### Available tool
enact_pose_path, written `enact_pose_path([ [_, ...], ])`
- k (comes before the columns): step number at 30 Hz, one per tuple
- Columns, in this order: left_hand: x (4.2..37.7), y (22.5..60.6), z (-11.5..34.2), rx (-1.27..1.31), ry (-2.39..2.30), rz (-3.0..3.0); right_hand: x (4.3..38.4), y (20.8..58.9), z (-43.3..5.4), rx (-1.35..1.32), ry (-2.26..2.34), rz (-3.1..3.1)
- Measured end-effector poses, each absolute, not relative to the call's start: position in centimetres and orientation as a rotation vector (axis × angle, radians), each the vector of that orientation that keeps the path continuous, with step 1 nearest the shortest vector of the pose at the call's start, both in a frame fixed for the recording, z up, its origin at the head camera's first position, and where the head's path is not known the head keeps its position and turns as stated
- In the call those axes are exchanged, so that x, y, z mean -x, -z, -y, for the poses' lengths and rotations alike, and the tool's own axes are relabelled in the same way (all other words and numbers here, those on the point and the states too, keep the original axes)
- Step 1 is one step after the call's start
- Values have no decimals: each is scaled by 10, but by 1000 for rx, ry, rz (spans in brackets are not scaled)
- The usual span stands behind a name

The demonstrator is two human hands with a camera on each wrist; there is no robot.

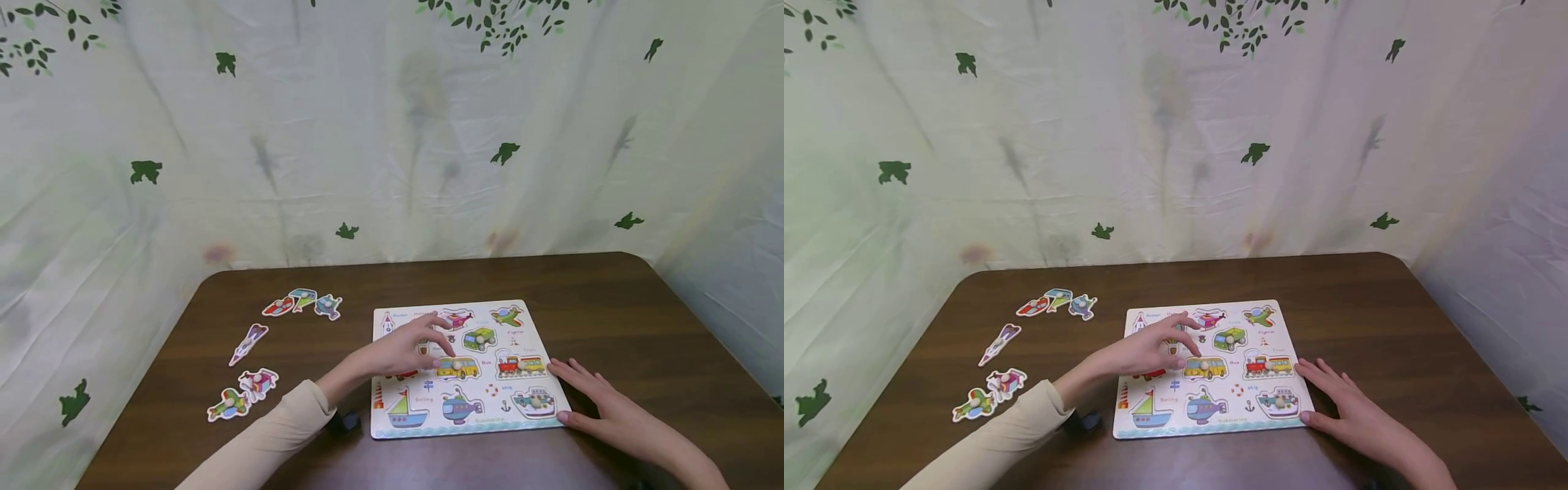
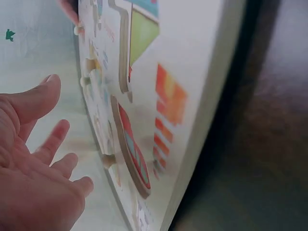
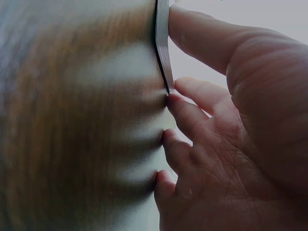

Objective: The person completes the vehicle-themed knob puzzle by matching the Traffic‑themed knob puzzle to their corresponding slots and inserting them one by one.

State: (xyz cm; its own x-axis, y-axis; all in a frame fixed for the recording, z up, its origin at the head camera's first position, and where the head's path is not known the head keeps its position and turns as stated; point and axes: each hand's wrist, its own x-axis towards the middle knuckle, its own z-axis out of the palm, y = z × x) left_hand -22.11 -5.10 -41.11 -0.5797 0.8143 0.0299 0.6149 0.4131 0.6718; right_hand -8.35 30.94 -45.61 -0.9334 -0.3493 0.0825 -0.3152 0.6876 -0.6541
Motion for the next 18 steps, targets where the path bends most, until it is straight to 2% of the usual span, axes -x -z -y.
enact_pose_path([
  [18, 197, 396, 106, -1144, -1143, -2402, 85, 455, -310, 535, 1097, -2830],
])
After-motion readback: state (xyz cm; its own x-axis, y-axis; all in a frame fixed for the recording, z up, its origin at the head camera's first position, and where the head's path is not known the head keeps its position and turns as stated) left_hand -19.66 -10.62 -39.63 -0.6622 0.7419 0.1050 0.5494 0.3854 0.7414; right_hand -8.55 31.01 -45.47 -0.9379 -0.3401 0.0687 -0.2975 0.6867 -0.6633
